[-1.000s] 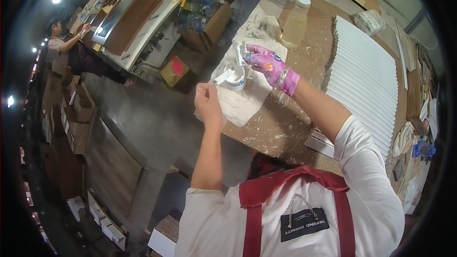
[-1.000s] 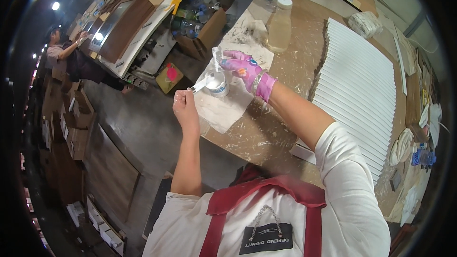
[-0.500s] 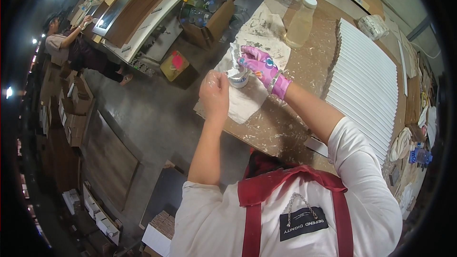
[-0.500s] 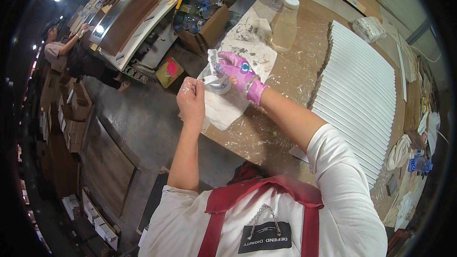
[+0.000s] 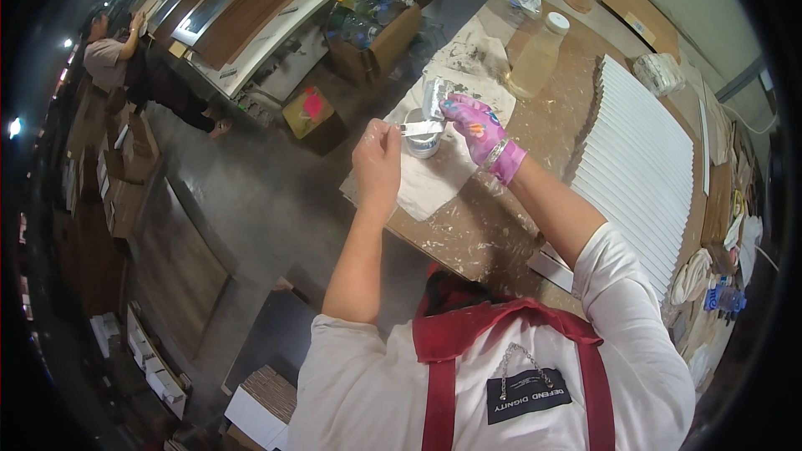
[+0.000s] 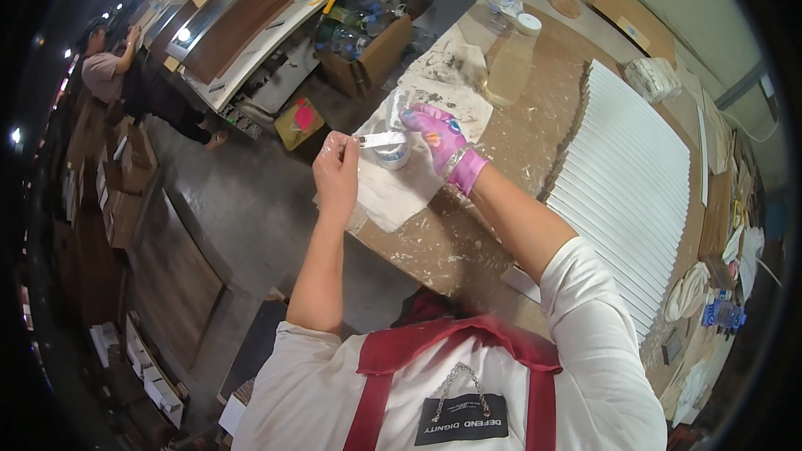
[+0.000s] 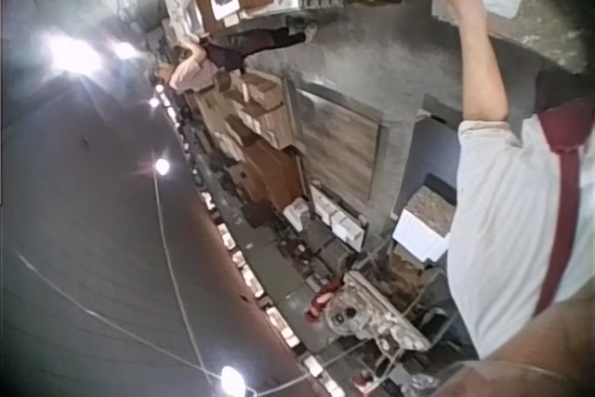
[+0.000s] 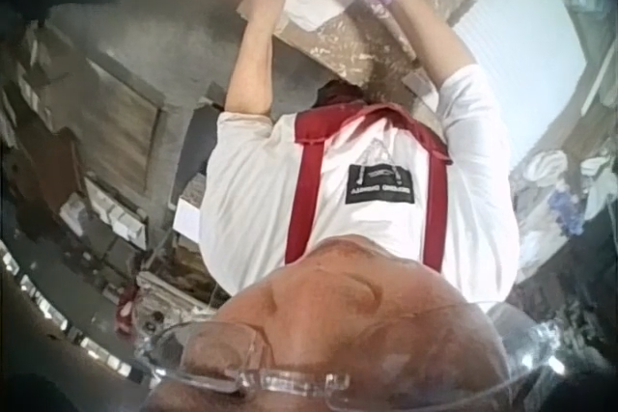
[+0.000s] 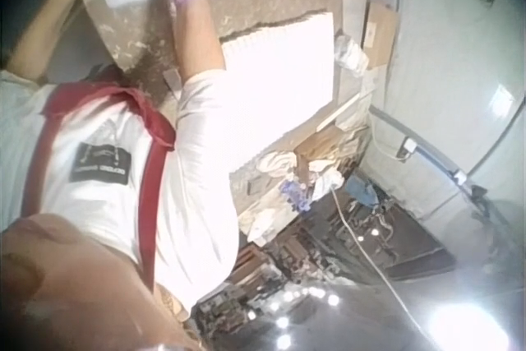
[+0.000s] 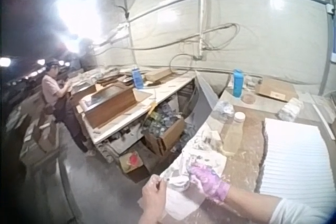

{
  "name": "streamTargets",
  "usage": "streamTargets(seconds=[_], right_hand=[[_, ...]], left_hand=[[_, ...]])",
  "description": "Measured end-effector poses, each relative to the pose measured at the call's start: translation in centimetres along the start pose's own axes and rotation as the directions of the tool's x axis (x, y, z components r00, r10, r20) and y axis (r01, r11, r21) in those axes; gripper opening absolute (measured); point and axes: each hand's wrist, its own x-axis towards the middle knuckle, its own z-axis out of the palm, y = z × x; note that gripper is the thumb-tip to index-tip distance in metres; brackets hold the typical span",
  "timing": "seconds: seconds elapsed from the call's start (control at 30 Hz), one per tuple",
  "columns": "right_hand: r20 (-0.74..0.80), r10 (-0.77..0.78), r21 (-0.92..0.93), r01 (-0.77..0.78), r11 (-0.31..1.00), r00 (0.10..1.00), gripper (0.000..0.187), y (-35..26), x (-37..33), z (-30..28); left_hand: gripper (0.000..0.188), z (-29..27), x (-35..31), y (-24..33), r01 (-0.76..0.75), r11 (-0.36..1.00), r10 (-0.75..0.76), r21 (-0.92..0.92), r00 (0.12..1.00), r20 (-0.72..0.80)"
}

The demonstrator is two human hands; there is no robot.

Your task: The person cleans a set of white window shutters by wiping them with a cloth and then stacks them.

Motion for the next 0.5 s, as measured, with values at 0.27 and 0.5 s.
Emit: streamTargets(seconds=[0.27,0.5], right_hand=[[0.140,-0.214,-0.118,0.230,0.966,0.967,0.041,-0.5,0.4,0.4],[0.235,-0.334,-0.125,0.369,0.921,0.913,0.046,-1.5,0.7,0.4]], left_hand=[[0.018,-0.3,0.5,1.1,-0.014,0.995,0.014,-0.102,1.000,0.006],[0.018,-1.5,1.9,1.4,-0.015,1.000,0.015,0.001,0.999,0.031]])
